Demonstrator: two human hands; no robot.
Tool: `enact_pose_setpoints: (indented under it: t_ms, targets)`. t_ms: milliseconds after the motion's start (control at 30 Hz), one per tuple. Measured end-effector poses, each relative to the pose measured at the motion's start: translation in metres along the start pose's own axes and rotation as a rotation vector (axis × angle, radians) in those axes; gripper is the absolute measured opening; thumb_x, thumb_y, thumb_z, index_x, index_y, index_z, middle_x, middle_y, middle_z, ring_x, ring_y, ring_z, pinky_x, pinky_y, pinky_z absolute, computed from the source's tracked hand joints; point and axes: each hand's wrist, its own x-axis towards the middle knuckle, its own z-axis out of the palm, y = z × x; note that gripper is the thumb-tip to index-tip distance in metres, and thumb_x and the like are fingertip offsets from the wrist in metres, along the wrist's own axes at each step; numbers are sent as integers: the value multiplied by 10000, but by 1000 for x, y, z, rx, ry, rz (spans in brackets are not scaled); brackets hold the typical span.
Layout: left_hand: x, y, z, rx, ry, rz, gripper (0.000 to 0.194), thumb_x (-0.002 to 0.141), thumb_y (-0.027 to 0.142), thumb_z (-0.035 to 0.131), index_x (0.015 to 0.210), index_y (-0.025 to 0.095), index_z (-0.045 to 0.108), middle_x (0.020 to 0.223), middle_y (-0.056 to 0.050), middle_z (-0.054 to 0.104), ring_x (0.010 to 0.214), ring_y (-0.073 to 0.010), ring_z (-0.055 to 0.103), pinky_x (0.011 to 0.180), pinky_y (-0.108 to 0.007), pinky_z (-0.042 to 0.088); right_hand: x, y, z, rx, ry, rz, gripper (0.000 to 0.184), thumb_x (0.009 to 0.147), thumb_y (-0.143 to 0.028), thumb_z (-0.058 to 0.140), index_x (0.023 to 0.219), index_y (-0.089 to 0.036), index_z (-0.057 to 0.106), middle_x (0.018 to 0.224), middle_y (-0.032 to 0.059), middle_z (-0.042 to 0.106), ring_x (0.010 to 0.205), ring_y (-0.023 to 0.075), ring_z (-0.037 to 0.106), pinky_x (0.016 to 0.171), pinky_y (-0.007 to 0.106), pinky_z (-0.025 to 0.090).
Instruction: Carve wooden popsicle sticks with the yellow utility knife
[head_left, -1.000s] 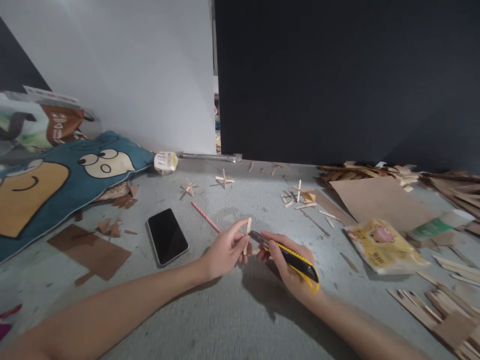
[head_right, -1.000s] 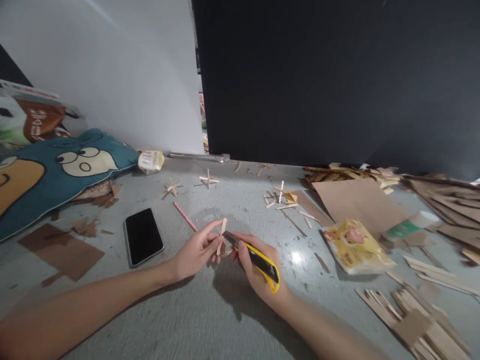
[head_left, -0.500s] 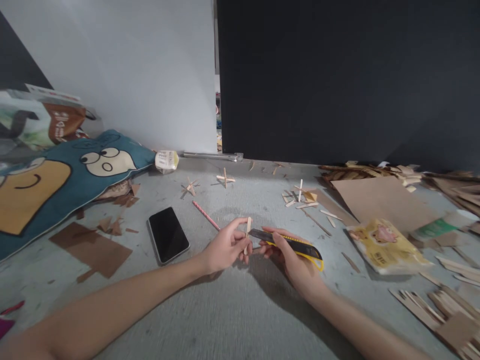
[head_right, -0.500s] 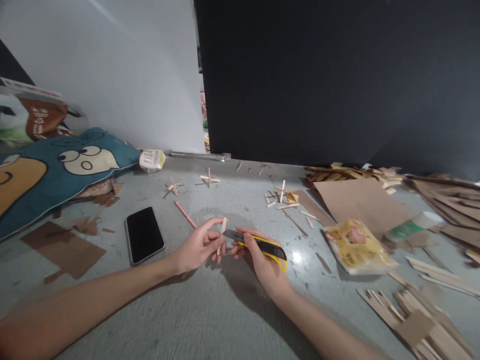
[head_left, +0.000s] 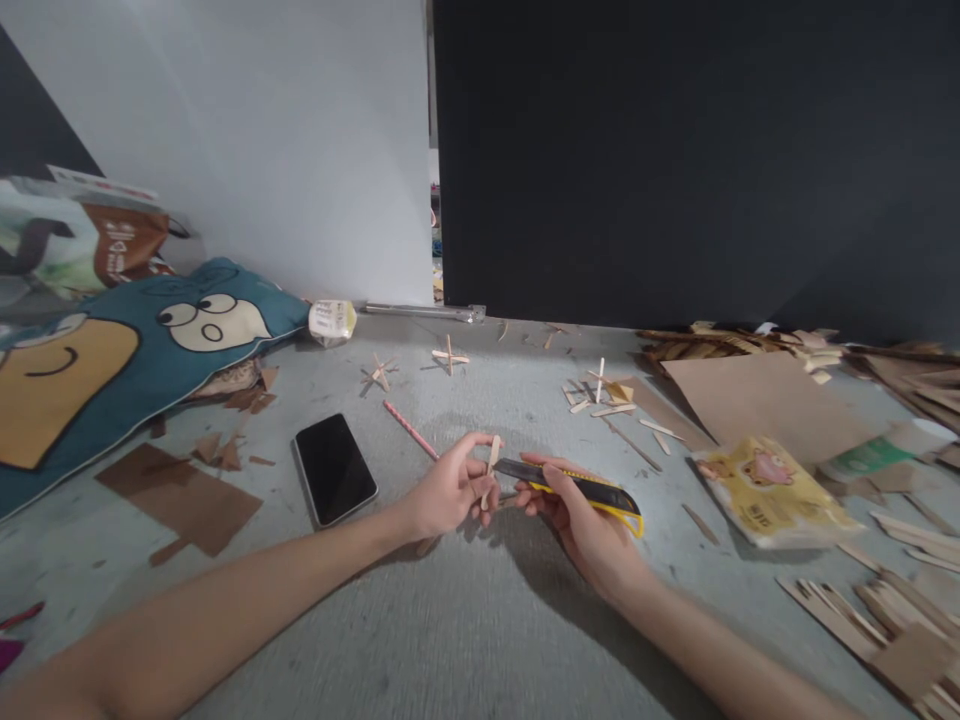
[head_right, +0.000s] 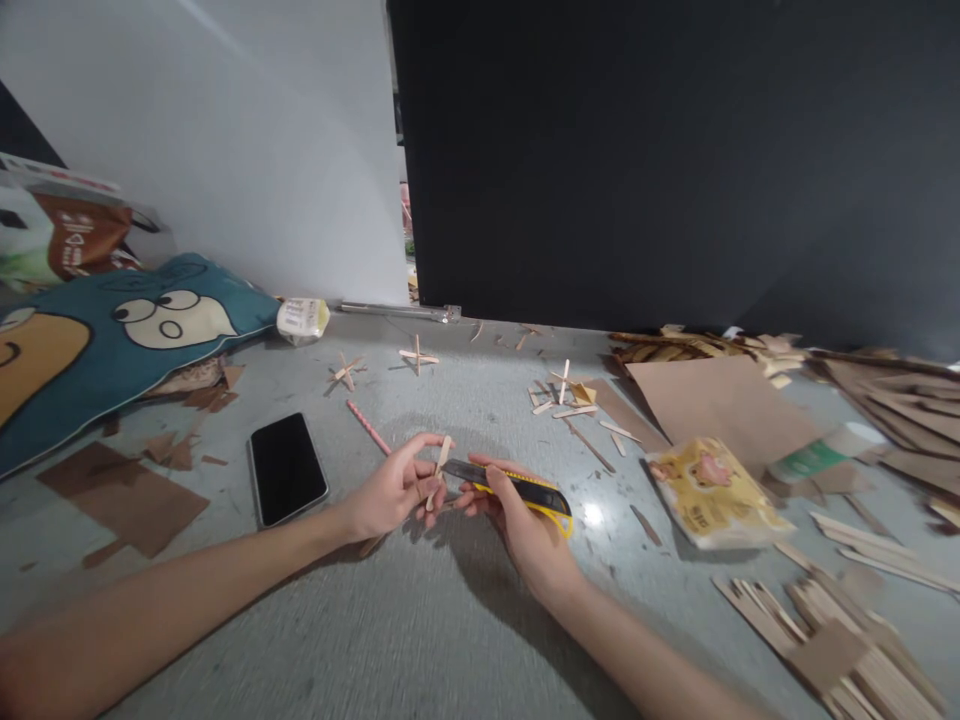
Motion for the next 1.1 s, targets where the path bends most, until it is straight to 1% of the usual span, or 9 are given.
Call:
enact_pose_setpoints:
  t_ms: [67,267,433,567,667,733,833,967,1100]
  targets:
    - [0,0,0,8,3,-3,557,908,594,723,1213,214,452,654,71,613,455,-106,576,486,-215,388,-1,1,0,-25,-8,-9,255,1006,-439,611,1102,-269,776,884,69,832,765,259,813,667,387,677]
    - [1,-1,-1,-2,-2,-27,506,919,525,722,1212,218,446,645,81,591,460,-99,538,484,-220,443,-3,2,-1,-54,-35,-19,253,1022,-439,589,1140,-305,770,913,42,839,784,246,819,690,382,683]
    - [1,-2,-2,-30,-14,-35,454,939,463,710,1222,223,450,647,76,587,474,-101,540,499,-225,469,-3,2,2,-87,-18,-46,276,1041,-417,553,1151,-285,769,906,54,840,785,257,823,670,386,680]
    - [2,-1,-2,-24,-11,-43,427,933,409,713,1214,225,450,639,79,591,462,-97,535,493,-217,459,-4,5,4,-93,-6,-66,276,1044,-404,540,1157,-299,769,905,42,840,784,252,823,669,385,682]
    - [1,0,-1,-24,-16,-54,393,931,360,700,1205,231,449,620,87,586,451,-100,533,496,-220,449,-5,6,6,-75,12,-53,286,1047,-401,534,1136,-288,781,908,60,841,792,266,825,679,397,689]
    - [0,0,0,-29,-9,-50,385,931,358,696,1200,233,450,611,90,582,450,-105,535,496,-224,441,-5,6,7,-60,15,-49,288,1047,-401,536,1128,-278,784,914,70,841,801,274,827,693,403,694]
    - [0,0,2,-28,18,-25,433,929,426,713,1214,227,454,633,77,610,474,-109,557,508,-227,427,-6,3,7,-72,18,-70,284,1042,-438,549,1145,-297,772,924,58,842,802,272,827,698,405,696]
    - [0,0,6,-23,77,10,552,891,515,764,1240,212,462,727,33,678,569,-125,629,568,-245,449,-8,-9,4,-249,36,-129,298,1015,-496,612,1145,-276,765,837,41,829,710,245,809,677,380,688]
    - [0,0,8,-50,94,-5,559,880,505,783,1236,212,466,790,7,710,650,-146,679,633,-269,499,-12,-20,6,-508,40,-279,311,1029,-492,594,1136,-257,768,835,42,818,693,215,796,668,323,668]
